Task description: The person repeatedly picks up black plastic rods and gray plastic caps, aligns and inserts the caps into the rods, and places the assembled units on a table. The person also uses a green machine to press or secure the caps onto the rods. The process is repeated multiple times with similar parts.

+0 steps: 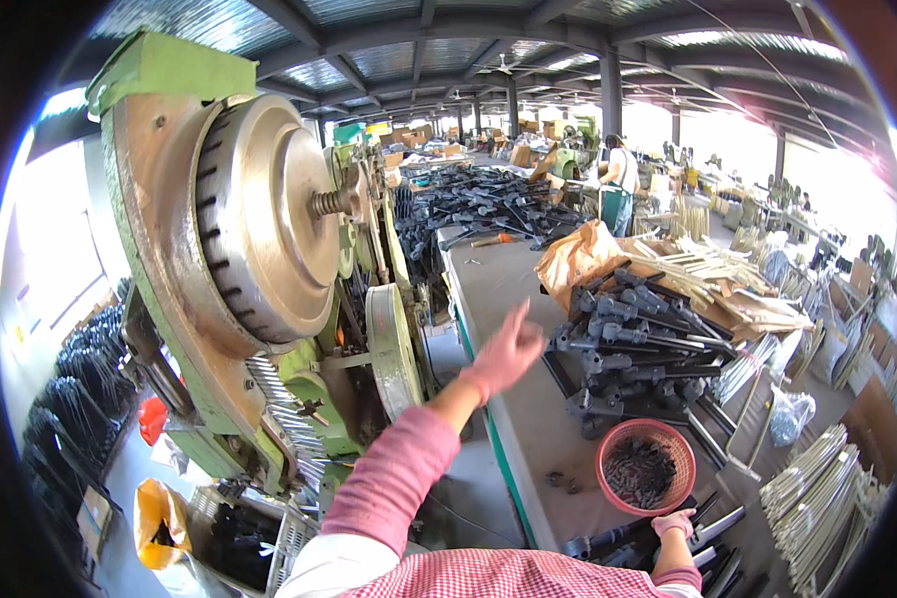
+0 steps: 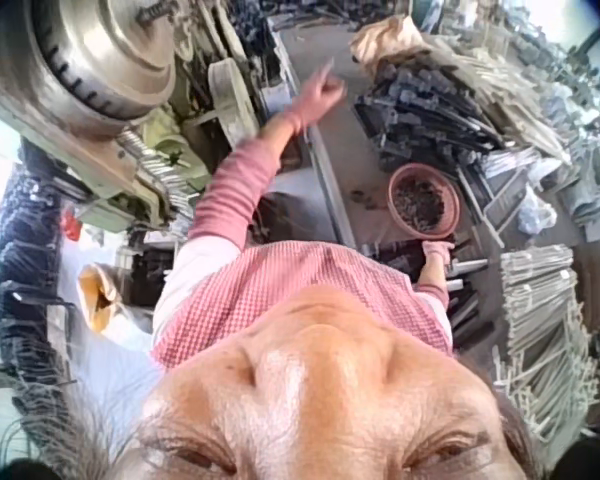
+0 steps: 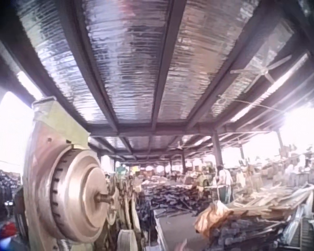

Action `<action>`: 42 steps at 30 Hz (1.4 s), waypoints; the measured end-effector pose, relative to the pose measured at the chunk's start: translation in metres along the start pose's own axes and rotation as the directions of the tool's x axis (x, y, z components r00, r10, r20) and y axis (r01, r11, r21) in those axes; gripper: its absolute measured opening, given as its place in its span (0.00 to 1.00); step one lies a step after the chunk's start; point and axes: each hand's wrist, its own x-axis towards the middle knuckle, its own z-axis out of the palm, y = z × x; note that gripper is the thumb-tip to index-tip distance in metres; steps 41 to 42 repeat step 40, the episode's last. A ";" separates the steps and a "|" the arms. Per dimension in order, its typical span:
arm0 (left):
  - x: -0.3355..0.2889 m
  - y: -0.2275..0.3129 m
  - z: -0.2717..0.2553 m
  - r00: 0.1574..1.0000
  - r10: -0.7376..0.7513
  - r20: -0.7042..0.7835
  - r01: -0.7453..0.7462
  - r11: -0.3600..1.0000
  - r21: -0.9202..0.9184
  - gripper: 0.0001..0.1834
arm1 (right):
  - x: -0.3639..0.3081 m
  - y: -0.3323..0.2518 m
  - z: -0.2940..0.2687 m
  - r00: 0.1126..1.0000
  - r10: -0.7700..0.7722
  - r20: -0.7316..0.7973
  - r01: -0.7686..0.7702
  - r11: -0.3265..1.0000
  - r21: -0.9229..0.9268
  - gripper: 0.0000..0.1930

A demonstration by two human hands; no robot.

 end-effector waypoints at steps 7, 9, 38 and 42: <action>0.061 0.093 -0.029 0.993 -0.011 -0.122 -0.050 0.872 -0.487 0.39 | -0.014 0.019 -0.021 0.991 0.002 -0.132 0.033 0.966 0.258 0.69; 0.047 0.084 -0.028 0.975 -0.222 -0.034 0.177 0.853 -0.490 0.38 | -0.012 0.023 -0.023 0.978 -0.018 -0.208 0.081 0.950 0.300 0.71; -0.272 -0.018 0.082 0.521 -0.466 0.715 0.853 0.259 -0.453 0.22 | -0.246 -0.216 0.025 0.649 -0.678 -0.345 0.439 -0.037 0.898 0.14; -0.278 -0.017 0.079 0.513 -0.497 0.700 0.844 0.146 -0.516 0.22 | -0.258 -0.226 0.031 0.600 -0.732 -0.323 0.406 -0.069 0.911 0.13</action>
